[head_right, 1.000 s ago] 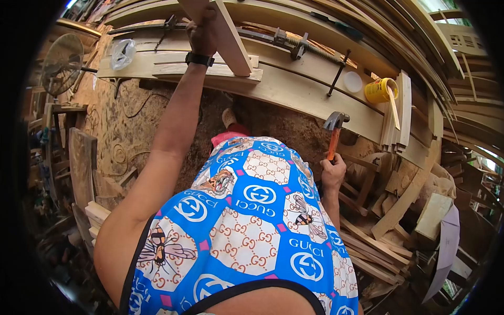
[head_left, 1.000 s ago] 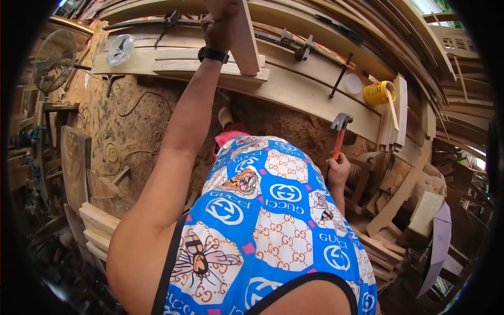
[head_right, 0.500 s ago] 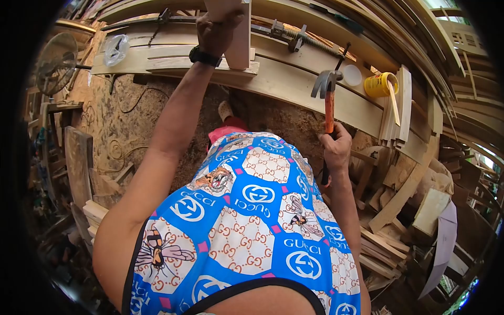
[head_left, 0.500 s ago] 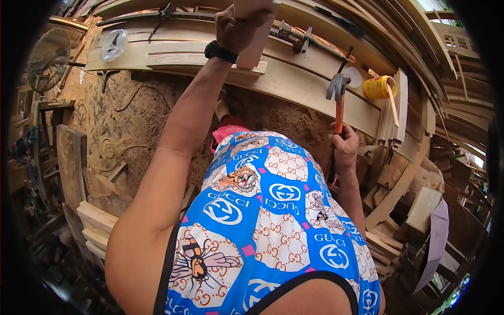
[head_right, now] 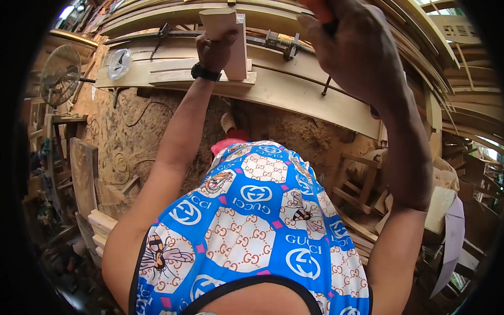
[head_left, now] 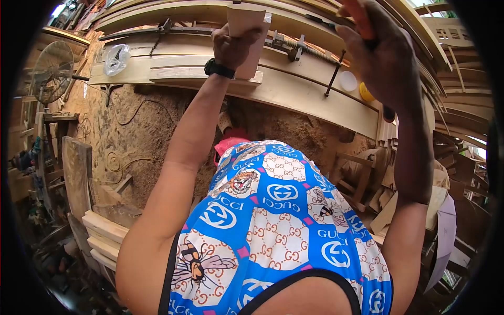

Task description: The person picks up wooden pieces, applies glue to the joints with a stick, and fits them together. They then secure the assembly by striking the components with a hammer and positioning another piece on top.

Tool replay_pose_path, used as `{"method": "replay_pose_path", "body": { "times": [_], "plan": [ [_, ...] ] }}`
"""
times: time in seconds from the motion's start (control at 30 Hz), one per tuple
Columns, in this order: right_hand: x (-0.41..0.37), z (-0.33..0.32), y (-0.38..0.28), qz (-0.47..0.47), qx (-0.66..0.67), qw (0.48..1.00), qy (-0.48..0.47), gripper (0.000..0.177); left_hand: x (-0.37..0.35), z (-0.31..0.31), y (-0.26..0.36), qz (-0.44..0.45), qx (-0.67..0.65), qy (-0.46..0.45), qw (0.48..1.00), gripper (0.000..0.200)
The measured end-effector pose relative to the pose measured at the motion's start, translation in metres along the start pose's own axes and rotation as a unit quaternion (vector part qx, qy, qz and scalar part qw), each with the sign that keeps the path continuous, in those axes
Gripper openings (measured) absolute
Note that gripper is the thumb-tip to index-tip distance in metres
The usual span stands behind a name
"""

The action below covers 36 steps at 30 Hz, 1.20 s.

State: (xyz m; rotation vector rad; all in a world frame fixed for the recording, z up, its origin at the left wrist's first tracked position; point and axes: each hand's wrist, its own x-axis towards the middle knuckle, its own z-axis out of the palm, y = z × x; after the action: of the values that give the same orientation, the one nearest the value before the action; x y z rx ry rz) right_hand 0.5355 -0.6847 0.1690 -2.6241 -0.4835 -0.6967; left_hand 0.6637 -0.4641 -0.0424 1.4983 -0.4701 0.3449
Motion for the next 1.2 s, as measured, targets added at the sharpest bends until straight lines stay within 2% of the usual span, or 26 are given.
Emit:
{"method": "replay_pose_path", "body": {
  "times": [0.07,0.13,0.2,0.27,0.3,0.33,0.37,0.4,0.43,0.47,0.5,0.53,0.57,0.6,0.67,0.7,0.77,0.8,0.87,0.9,0.93,0.97,1.0,1.03,1.07,1.2],
  "plan": [
    [0.002,0.010,0.011,-0.019,-0.025,0.998,-0.049,0.025,0.001,-0.001,0.002,0.011,0.016,-0.013,1.000,0.021],
    [0.003,0.020,0.009,0.039,-0.141,0.958,-0.247,0.022,0.000,-0.003,-0.010,0.052,0.047,-0.018,0.997,0.020],
    [0.002,0.023,0.010,0.038,-0.122,0.963,-0.237,0.019,-0.003,-0.004,-0.018,0.097,0.076,-0.023,0.992,0.019],
    [0.009,0.008,-0.001,0.053,-0.103,0.974,-0.195,0.016,-0.007,-0.003,-0.017,0.042,-0.002,-0.009,0.999,0.016],
    [0.014,0.006,0.001,-0.008,-0.068,0.987,-0.146,0.017,-0.008,-0.003,-0.020,0.040,-0.001,-0.006,0.999,0.016],
    [0.017,0.007,-0.003,-0.008,-0.066,0.987,-0.149,0.017,-0.006,-0.004,-0.024,0.071,0.022,-0.007,0.997,0.016],
    [0.020,0.006,-0.012,0.011,-0.042,0.996,-0.077,0.019,-0.006,-0.006,-0.028,0.102,0.046,-0.010,0.994,0.016],
    [0.024,-0.001,-0.024,0.031,-0.018,0.999,-0.003,0.040,-0.007,-0.008,-0.029,0.100,0.046,-0.010,0.994,0.016],
    [0.026,-0.016,-0.035,0.073,0.030,0.994,-0.070,0.026,-0.007,-0.010,-0.029,0.117,0.055,-0.002,0.992,0.016],
    [0.021,-0.002,-0.027,0.074,0.031,0.994,-0.070,0.026,-0.007,-0.013,-0.030,0.134,0.065,0.007,0.989,0.016],
    [0.010,0.024,-0.013,0.064,0.003,0.993,-0.097,0.016,-0.008,-0.015,-0.031,0.133,0.065,0.005,0.989,0.016],
    [0.006,0.037,-0.010,0.055,-0.025,0.991,-0.122,0.019,-0.011,-0.017,-0.034,0.129,0.082,0.008,0.988,0.015],
    [0.005,0.038,-0.011,0.121,-0.060,0.955,-0.265,0.019,-0.013,-0.017,-0.037,0.126,0.099,0.010,0.987,0.015],
    [0.003,0.046,-0.011,0.078,-0.096,0.957,-0.262,0.018,-0.015,-0.018,-0.035,0.128,0.098,0.007,0.987,0.015],
    [0.009,0.031,-0.012,0.104,-0.112,0.942,-0.298,0.018,-0.015,-0.017,-0.031,0.070,0.066,-0.009,0.995,0.012],
    [0.009,0.026,-0.012,0.101,-0.115,0.943,-0.296,0.018,-0.019,-0.013,-0.028,0.002,-0.010,0.009,1.000,0.012],
    [0.014,0.018,-0.009,0.041,-0.101,0.973,-0.201,0.019,-0.019,-0.013,-0.033,0.044,0.041,0.007,0.998,0.013],
    [0.020,0.013,-0.012,0.032,-0.102,0.975,-0.196,0.019,-0.016,-0.014,-0.031,0.081,0.094,0.001,0.992,0.014],
    [0.028,0.002,-0.017,0.034,-0.027,0.993,-0.114,0.018,-0.014,-0.016,-0.025,0.083,0.089,-0.002,0.993,0.015],
    [0.026,0.003,-0.019,0.048,-0.002,0.993,-0.111,0.019,-0.016,-0.019,-0.014,0.033,0.070,-0.015,0.997,0.012],
    [0.024,0.009,-0.017,0.048,-0.003,0.993,-0.111,0.019,-0.017,-0.018,-0.007,-0.019,0.052,-0.030,0.998,0.008],
    [0.019,0.019,-0.013,0.055,-0.019,0.987,-0.147,0.017,-0.017,-0.017,-0.009,-0.021,0.050,-0.031,0.998,0.008],
    [0.016,0.025,-0.012,0.064,-0.035,0.980,-0.184,0.015,-0.018,-0.017,-0.013,0.016,0.089,-0.023,0.996,0.009],
    [0.016,0.029,-0.018,0.106,-0.080,0.946,-0.297,0.018,-0.020,-0.017,-0.017,0.053,0.127,-0.015,0.990,0.011],
    [0.009,0.043,-0.006,0.081,-0.096,0.937,-0.327,0.019,-0.023,-0.017,-0.019,0.049,0.125,-0.024,0.991,0.011],
    [0.017,0.024,-0.009,0.030,-0.115,0.961,-0.251,0.025,-0.021,-0.013,-0.024,0.103,0.160,0.000,0.982,0.019]
  ]
}}
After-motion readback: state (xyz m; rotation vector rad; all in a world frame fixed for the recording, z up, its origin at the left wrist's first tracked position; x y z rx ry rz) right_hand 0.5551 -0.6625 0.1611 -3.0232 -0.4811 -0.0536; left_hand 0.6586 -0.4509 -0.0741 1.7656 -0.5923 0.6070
